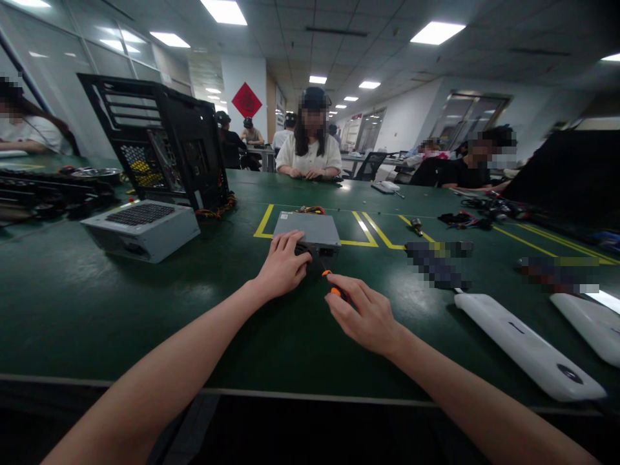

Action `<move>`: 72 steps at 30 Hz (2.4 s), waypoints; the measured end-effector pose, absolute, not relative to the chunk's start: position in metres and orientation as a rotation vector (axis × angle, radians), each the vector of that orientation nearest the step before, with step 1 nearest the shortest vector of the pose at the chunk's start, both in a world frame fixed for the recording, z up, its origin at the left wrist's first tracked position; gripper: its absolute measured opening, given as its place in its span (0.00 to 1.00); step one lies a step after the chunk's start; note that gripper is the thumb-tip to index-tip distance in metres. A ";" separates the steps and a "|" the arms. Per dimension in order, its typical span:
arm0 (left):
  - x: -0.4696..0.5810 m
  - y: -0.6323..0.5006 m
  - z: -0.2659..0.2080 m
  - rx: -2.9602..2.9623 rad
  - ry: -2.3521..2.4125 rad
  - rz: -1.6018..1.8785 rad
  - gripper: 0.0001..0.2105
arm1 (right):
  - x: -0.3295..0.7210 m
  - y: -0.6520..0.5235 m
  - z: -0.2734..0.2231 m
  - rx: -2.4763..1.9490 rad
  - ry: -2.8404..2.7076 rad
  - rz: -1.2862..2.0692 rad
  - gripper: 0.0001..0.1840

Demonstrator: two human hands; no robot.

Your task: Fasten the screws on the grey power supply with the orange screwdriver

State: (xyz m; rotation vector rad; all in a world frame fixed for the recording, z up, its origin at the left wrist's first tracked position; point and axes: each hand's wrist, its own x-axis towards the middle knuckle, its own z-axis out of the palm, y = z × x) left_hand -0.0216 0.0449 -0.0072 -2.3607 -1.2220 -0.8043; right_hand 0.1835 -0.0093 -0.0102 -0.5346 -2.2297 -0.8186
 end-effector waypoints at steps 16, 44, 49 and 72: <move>-0.020 0.046 -0.008 -2.355 -1.258 -0.868 0.12 | 0.186 -0.011 -0.005 -0.588 -2.197 -0.807 0.06; -0.019 0.049 -0.010 -2.331 -1.298 -0.912 0.14 | 0.186 -0.012 -0.005 -0.595 -2.181 -0.839 0.09; -0.014 0.053 -0.012 -2.238 -1.364 -0.966 0.19 | 0.186 -0.014 -0.003 -0.638 -2.183 -0.829 0.09; -0.004 0.059 -0.013 -2.131 -1.470 -1.006 0.14 | 0.185 -0.014 -0.007 -0.596 -2.238 -0.789 0.11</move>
